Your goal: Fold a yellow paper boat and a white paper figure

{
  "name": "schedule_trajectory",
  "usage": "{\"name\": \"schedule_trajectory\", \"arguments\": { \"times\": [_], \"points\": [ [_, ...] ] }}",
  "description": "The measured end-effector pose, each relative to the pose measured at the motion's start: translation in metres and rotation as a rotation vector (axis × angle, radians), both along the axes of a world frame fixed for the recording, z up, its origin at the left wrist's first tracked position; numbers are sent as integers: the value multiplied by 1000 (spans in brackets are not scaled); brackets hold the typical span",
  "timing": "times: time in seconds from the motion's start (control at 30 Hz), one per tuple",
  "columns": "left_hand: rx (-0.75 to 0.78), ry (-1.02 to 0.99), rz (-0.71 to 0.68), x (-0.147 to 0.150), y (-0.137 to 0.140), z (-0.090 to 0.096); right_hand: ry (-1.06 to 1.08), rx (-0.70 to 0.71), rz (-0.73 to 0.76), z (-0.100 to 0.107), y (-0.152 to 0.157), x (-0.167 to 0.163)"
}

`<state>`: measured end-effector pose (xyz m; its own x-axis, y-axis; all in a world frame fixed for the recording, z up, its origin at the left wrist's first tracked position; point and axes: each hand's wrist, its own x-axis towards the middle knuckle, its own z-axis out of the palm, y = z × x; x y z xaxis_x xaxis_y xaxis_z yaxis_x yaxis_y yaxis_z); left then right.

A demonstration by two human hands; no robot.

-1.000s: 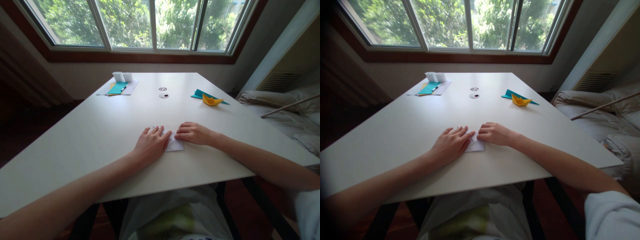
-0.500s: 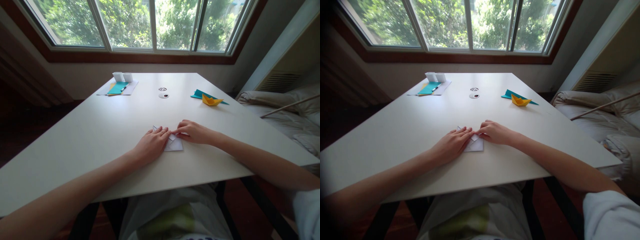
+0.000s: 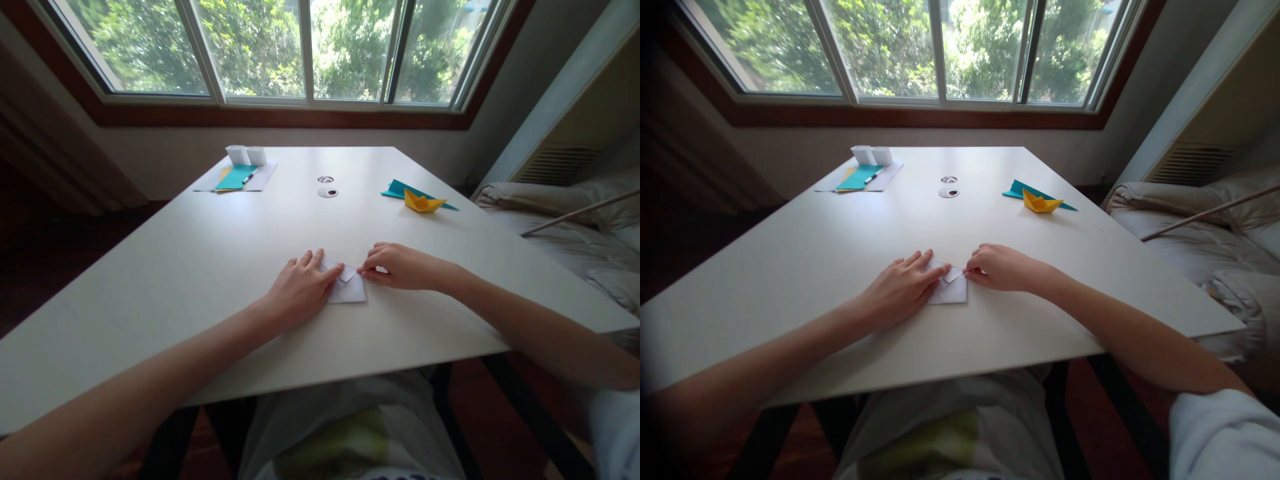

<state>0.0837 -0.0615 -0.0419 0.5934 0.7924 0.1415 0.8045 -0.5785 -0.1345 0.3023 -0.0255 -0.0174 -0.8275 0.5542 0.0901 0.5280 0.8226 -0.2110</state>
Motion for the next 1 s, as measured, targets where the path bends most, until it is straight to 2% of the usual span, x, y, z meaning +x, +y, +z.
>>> {"name": "schedule_trajectory", "arguments": {
  "times": [0.13,0.27,0.43,0.5,0.63,0.8,1.0],
  "points": [
    [-27,2,10,-2,2,0,10,10,15,-1,2,4],
    [-107,-3,15,-10,12,0,49,78,103,-6,6,5],
    [-262,-29,-7,-26,27,-1,93,9,229,-11,5,0],
    [-259,-62,-10,-29,31,-1,91,16,229,-12,4,-1],
    [-132,-186,-81,-32,31,8,62,112,208,-12,3,0],
    [-248,-214,-335,-33,23,17,-13,244,180,-13,0,0],
    [-220,-258,-379,-32,22,13,-79,481,223,-20,-3,-2]
  ]
}}
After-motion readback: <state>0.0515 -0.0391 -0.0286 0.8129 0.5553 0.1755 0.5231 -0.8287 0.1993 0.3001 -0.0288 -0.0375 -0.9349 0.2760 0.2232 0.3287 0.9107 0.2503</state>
